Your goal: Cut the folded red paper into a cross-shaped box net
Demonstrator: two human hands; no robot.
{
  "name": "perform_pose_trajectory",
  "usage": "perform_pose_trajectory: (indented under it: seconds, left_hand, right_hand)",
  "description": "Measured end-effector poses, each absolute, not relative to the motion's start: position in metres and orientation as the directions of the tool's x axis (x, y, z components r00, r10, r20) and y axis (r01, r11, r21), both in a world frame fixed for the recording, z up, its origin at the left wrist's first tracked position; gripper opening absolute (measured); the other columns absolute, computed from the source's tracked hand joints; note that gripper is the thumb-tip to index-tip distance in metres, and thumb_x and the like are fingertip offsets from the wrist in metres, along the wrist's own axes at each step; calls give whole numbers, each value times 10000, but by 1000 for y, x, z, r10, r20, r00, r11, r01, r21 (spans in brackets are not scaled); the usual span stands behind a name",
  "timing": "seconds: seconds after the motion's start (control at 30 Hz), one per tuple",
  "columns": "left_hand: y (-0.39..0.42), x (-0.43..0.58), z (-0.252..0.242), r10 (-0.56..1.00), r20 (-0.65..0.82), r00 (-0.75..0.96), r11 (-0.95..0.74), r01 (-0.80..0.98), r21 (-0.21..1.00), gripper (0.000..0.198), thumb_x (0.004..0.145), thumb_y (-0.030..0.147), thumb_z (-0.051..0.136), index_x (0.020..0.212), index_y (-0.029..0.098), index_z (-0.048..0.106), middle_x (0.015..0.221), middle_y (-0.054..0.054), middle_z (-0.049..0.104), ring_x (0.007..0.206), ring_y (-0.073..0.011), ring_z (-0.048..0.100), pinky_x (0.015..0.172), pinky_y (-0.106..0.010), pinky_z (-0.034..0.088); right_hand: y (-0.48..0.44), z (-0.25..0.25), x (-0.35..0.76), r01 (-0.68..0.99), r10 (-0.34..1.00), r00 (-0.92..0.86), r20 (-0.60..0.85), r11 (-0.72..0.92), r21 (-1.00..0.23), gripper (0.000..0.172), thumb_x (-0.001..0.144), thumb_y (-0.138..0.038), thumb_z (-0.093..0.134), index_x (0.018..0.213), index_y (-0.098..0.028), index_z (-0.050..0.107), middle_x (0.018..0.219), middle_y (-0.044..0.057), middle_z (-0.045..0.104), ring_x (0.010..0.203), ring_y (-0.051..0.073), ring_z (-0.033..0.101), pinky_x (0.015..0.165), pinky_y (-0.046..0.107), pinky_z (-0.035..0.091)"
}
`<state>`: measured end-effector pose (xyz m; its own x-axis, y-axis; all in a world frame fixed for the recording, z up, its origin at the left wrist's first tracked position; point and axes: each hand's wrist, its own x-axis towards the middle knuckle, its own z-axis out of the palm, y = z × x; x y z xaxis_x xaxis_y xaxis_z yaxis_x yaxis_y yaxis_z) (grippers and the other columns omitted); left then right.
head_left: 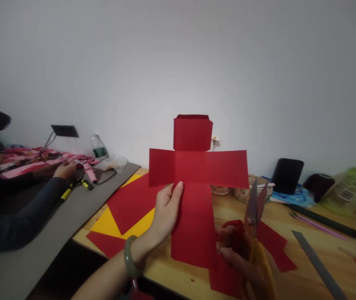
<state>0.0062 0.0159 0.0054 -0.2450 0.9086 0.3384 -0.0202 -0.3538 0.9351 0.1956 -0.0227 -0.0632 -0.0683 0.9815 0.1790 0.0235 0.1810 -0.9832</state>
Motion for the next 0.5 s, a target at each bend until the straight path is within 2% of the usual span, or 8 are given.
perform_pose_trajectory:
  seconds: [0.1,0.17,0.23,0.3,0.37,0.5]
  left_hand:
    - [14,11,1,917,316,-245,-341,-66,938,365,810,467,581,623,170,478,607,39,463,577,-97,418,554,-209,362]
    - [7,13,-2,942,273,-193,-304,-151,941,265,803,425,610,782,165,560,716,9,574,639,-115,514,607,-223,415]
    - [-2,13,-7,982,175,-67,-187,-317,930,308,761,377,673,974,173,585,844,-32,654,705,-152,597,651,-256,462]
    - [-13,12,-13,996,57,64,-20,-471,882,362,696,324,741,990,155,613,852,-59,688,718,-179,639,681,-280,491]
    - [-22,11,-19,991,-19,134,88,-532,842,332,644,270,782,917,133,654,820,-72,708,730,-194,662,725,-294,508]
    - [-30,10,-27,986,-44,163,128,-546,828,294,656,236,783,907,122,679,874,-91,726,808,-214,679,781,-311,518]
  right_hand:
    - [-23,-71,176,-94,991,20,132,134,-987,320,656,-379,772,853,-228,570,774,13,622,706,188,625,640,296,521]
    - [-20,-78,170,-151,981,97,169,183,-972,280,674,-344,762,818,-237,547,743,-2,606,694,177,620,644,284,525]
    - [-17,-84,169,-173,969,145,200,224,-959,291,663,-331,768,786,-238,521,726,-2,601,688,175,620,657,282,529]
    - [-14,-86,168,-178,964,175,200,230,-957,322,644,-338,774,800,-239,511,731,1,601,681,174,621,660,284,536]
    - [-13,-85,166,-180,959,206,196,234,-955,348,629,-338,777,832,-236,513,740,3,603,676,172,625,657,282,542]
    - [-14,-82,161,-176,946,254,203,251,-952,362,608,-337,785,838,-228,528,734,-6,611,667,155,630,641,251,540]
